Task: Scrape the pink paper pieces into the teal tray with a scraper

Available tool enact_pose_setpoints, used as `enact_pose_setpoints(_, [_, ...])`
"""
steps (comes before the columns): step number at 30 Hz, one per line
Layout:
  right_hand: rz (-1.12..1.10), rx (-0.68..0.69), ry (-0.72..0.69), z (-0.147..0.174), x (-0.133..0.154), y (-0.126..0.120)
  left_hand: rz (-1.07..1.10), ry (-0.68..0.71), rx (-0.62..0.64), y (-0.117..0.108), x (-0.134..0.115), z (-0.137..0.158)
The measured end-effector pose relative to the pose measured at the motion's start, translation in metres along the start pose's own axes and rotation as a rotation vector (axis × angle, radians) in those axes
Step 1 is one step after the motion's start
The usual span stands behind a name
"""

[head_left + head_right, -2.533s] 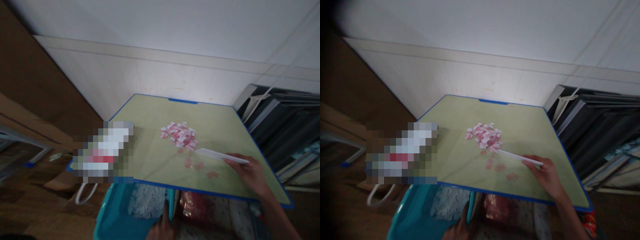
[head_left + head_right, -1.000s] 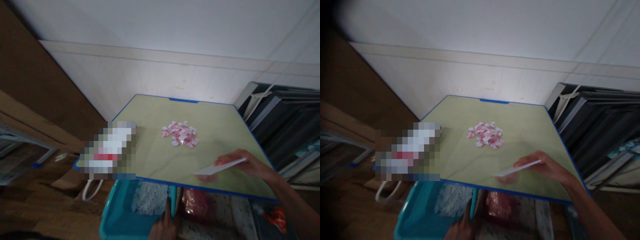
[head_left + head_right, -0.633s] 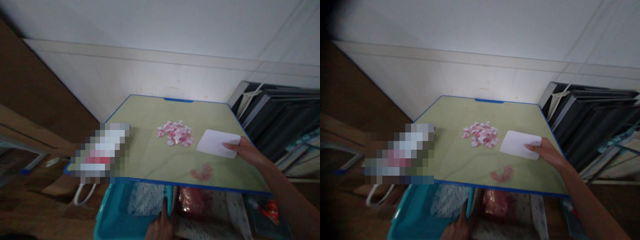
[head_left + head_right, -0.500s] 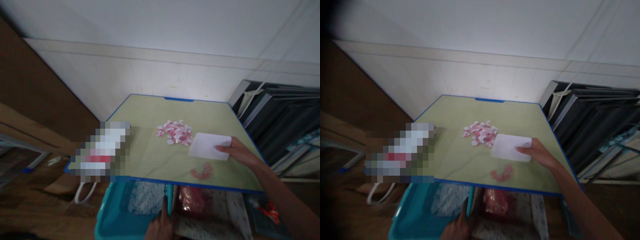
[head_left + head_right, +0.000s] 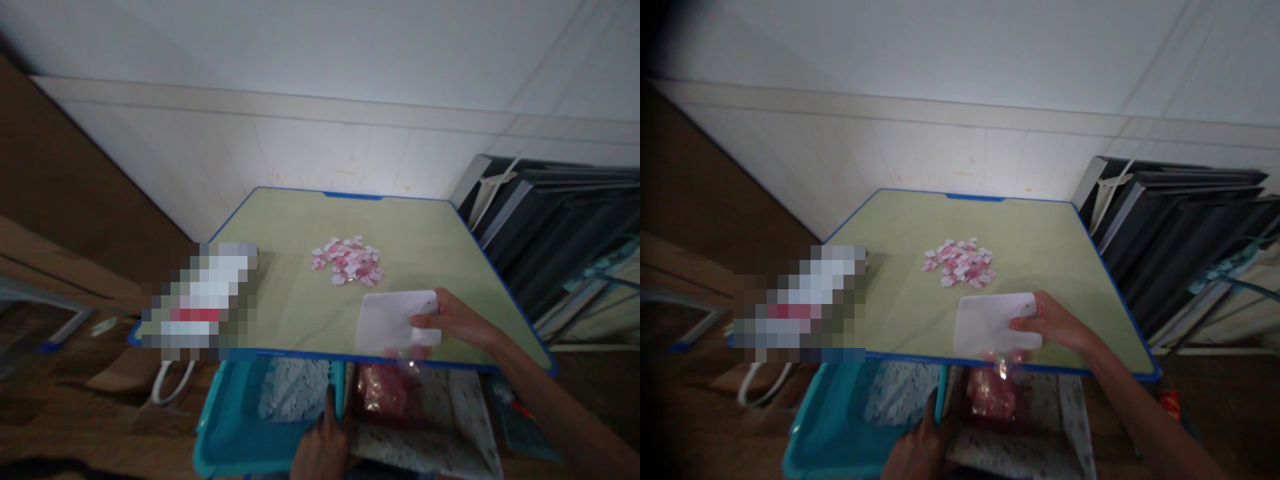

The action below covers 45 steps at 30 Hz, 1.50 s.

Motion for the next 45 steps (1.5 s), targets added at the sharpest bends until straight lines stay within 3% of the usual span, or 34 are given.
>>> enact_pose_setpoints(7, [0.0, -0.046, 0.008, 0.018, -0.01, 0.003, 0.0, 0.009, -0.028, -0.001, -0.001, 0.002])
enact_pose_setpoints(12, [0.195, -0.154, 0.005, 0.036, -0.011, 0.007, -0.014, -0.003, -0.008, 0.006, -0.003, 0.002])
enact_pose_setpoints(19, [0.458, -0.179, -0.22, 0.059, 0.001, 0.022, -0.002, 0.011, 0.023, 0.003, -0.003, 0.004])
enact_pose_setpoints(23, [0.47, -0.242, -0.239, 0.068, -0.002, 0.019, 0.006, 0.019, 0.0, 0.002, -0.002, 0.005])
enact_pose_setpoints(30, [0.402, -0.458, -0.137, 0.079, -0.012, -0.024, 0.054, 0.073, -0.172, 0.001, 0.001, 0.009])
enact_pose_setpoints(36, [0.201, -0.655, -0.095, 0.07, -0.022, -0.079, 0.025, 0.039, -0.172, 0.002, -0.001, 0.008])
enact_pose_setpoints(39, [0.139, -0.617, -0.073, 0.065, -0.029, -0.085, 0.009, 0.018, -0.157, 0.004, -0.001, 0.007])
enact_pose_setpoints(45, [0.157, -0.395, -0.004, 0.069, -0.032, -0.056, 0.034, 0.031, -0.195, 0.003, -0.001, 0.008])
Point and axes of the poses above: each hand's wrist, its own z-axis away from the middle knuckle, its own y-axis out of the palm, x = y × z, the point moved 5 cm from there along -z, towards the middle knuckle, and after that the axes turned 12 degrees about -z, right-handed, at the moved point
